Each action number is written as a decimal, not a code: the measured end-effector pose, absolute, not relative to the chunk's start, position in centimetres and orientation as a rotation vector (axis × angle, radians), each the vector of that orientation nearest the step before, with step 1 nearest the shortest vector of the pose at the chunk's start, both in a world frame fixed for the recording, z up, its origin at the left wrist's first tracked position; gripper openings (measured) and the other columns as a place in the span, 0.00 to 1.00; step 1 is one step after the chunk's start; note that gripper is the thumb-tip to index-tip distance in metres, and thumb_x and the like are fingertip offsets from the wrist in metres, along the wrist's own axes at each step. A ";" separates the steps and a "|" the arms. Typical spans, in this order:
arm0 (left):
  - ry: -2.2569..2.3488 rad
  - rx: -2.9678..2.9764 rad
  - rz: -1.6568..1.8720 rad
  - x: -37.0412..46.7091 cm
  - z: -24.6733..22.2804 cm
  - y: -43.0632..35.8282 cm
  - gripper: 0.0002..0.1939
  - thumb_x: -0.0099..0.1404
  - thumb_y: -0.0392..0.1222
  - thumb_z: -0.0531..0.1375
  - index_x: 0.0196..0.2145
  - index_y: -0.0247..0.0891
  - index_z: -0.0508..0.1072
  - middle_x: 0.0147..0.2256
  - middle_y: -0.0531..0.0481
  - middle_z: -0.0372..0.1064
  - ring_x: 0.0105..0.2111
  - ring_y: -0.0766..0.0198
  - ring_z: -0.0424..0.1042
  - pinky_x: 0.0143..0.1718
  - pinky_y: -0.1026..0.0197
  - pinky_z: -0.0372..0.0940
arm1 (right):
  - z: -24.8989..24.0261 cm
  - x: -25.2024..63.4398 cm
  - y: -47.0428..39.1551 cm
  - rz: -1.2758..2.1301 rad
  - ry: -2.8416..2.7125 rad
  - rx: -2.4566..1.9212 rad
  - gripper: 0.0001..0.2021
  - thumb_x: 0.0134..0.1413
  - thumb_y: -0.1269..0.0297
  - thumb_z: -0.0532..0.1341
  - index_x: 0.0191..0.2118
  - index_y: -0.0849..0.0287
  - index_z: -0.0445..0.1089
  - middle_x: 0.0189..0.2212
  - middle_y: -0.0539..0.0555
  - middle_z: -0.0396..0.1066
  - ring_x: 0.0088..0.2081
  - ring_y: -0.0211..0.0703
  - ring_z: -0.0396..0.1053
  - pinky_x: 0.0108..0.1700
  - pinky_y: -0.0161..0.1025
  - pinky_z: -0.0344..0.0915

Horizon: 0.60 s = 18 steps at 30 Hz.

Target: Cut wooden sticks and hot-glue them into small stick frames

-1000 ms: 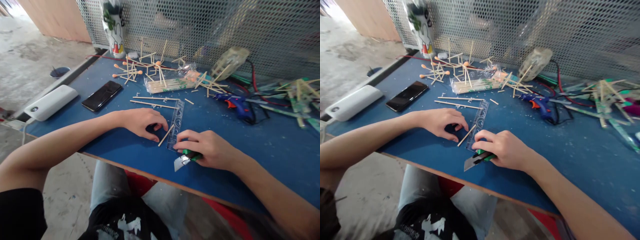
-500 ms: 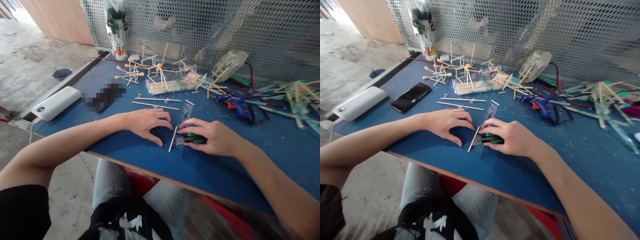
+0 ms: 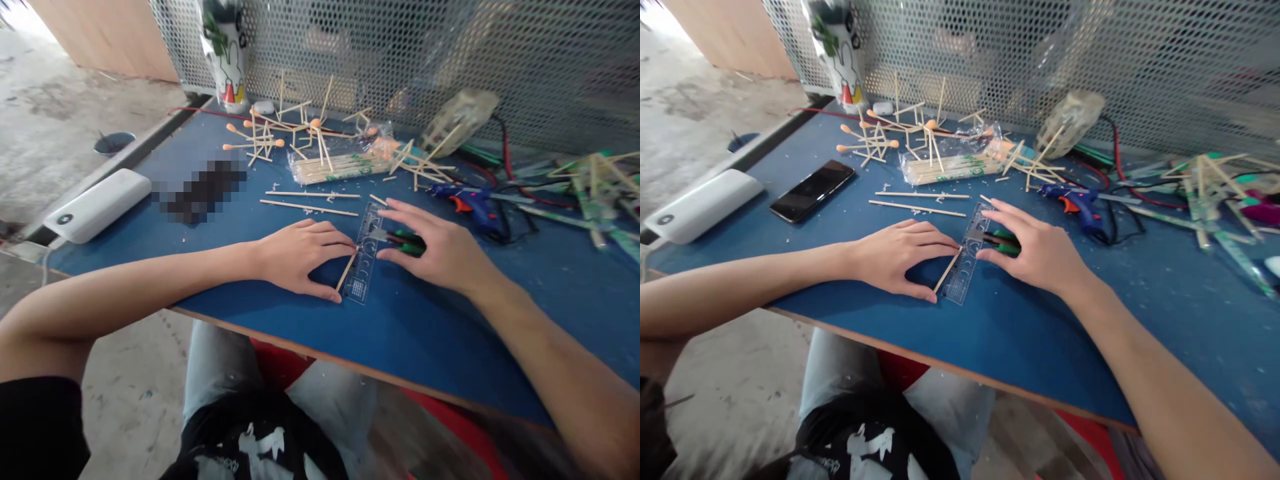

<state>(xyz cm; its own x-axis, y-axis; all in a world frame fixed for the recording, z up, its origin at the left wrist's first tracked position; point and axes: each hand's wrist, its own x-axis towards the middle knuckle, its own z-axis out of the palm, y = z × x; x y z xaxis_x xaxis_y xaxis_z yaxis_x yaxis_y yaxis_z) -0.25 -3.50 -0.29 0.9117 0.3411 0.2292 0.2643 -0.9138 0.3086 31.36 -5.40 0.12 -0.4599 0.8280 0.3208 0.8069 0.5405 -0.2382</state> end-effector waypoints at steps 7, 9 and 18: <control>0.591 2.741 0.394 0.6 -0.7 -3.4 0.45 0.68 0.72 0.66 0.72 0.42 0.70 0.73 0.39 0.66 0.68 0.41 0.67 0.71 0.42 0.58 | -0.3 30.0 -4.7 0.110 -2.307 -1.703 0.35 0.67 0.38 0.62 0.72 0.49 0.69 0.76 0.57 0.63 0.68 0.73 0.72 0.65 0.73 0.72; 0.625 2.736 0.387 0.9 -0.8 -3.5 0.46 0.66 0.72 0.67 0.72 0.43 0.70 0.73 0.40 0.65 0.68 0.41 0.66 0.72 0.41 0.57 | -0.3 29.8 -4.5 0.128 -2.337 -1.736 0.32 0.70 0.39 0.59 0.71 0.49 0.70 0.75 0.55 0.64 0.67 0.72 0.73 0.65 0.72 0.73; 0.627 2.742 0.354 0.8 -0.4 -3.6 0.53 0.62 0.75 0.69 0.74 0.42 0.67 0.67 0.37 0.73 0.66 0.43 0.67 0.69 0.43 0.59 | 0.3 30.4 -4.6 0.192 -2.408 -1.647 0.30 0.69 0.38 0.60 0.65 0.53 0.72 0.72 0.61 0.68 0.63 0.69 0.76 0.62 0.68 0.75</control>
<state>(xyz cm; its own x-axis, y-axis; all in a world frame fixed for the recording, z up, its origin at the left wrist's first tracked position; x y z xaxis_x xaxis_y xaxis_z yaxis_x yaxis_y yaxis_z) 0.77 -3.60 -0.39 0.8741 0.4552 0.1696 0.3799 -0.8581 0.3455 30.39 -4.59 0.28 -0.3491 0.9312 0.1047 0.9028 0.3642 -0.2286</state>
